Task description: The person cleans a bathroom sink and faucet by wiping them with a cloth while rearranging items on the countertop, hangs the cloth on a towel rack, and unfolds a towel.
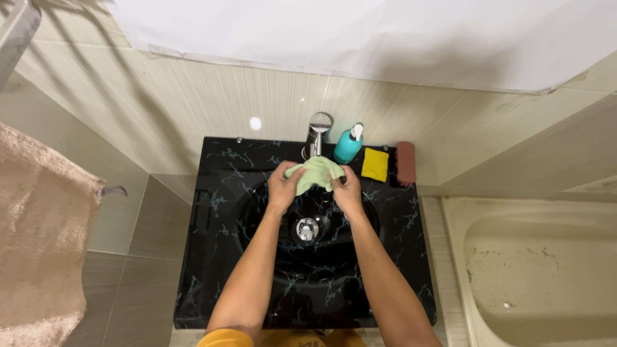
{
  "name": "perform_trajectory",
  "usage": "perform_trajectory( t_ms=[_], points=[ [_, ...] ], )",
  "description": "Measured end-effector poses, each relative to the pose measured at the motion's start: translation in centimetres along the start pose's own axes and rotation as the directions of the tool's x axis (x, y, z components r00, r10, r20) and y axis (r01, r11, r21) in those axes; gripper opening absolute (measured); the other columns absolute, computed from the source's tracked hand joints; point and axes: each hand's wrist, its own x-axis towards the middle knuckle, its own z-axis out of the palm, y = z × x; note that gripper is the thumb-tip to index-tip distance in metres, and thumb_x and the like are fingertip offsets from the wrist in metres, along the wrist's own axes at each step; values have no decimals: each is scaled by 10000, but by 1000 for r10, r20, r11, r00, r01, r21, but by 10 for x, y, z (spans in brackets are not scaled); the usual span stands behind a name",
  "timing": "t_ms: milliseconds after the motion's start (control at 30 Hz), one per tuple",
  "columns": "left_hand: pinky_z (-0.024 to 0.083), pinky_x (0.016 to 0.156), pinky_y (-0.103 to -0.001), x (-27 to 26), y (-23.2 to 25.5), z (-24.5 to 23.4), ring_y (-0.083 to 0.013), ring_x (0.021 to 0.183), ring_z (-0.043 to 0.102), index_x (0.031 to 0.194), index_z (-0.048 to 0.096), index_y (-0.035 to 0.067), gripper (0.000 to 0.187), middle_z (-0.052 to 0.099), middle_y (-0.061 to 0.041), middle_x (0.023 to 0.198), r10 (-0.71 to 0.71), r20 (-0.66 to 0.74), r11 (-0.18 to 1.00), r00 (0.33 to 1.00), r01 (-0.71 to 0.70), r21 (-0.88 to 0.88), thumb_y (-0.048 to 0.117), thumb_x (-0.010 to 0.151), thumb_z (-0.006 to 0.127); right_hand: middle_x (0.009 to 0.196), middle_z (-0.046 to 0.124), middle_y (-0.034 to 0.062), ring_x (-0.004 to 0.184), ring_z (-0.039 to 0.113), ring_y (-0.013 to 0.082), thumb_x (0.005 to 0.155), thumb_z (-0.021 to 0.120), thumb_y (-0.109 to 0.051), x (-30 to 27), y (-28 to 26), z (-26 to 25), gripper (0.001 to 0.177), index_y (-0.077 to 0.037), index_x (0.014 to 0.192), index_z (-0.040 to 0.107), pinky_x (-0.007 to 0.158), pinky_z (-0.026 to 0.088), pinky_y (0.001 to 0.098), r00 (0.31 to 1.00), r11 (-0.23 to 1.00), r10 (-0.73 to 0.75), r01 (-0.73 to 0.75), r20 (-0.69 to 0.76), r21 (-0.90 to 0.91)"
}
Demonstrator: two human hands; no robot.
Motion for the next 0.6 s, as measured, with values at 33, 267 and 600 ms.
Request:
perform_trajectory(
  t_ms=[33,267,600],
  points=[
    [530,673,-269,3,-1,-6,-92,751,634,1003,732,79,186,743,-26,856,-77,-71,994,994,82,73,228,899,775,1041,736,58,879,669,97,1001,648,-94,4,-6,5,226,-32,1218,645,747,533,262,1000,1000,-4,4,-2,2],
    [557,747,-306,-8,-11,-29,-131,780,673,1010,729,72,290,771,-90,879,-56,45,958,997,41,283,339,900,763,918,698,67,688,566,144,991,644,-115,-13,-27,21,188,-57,1170,658,598,448,320,967,968,251,-252,-52,-11],
    [582,743,-347,3,-2,-81,-214,785,740,1029,779,53,360,796,-138,908,-318,70,864,946,258,432,364,848,772,1112,731,109,923,645,197,1025,589,-120,-56,46,5,295,-37,1307,613,787,537,321,907,922,386,-386,169,-30]
  ],
)
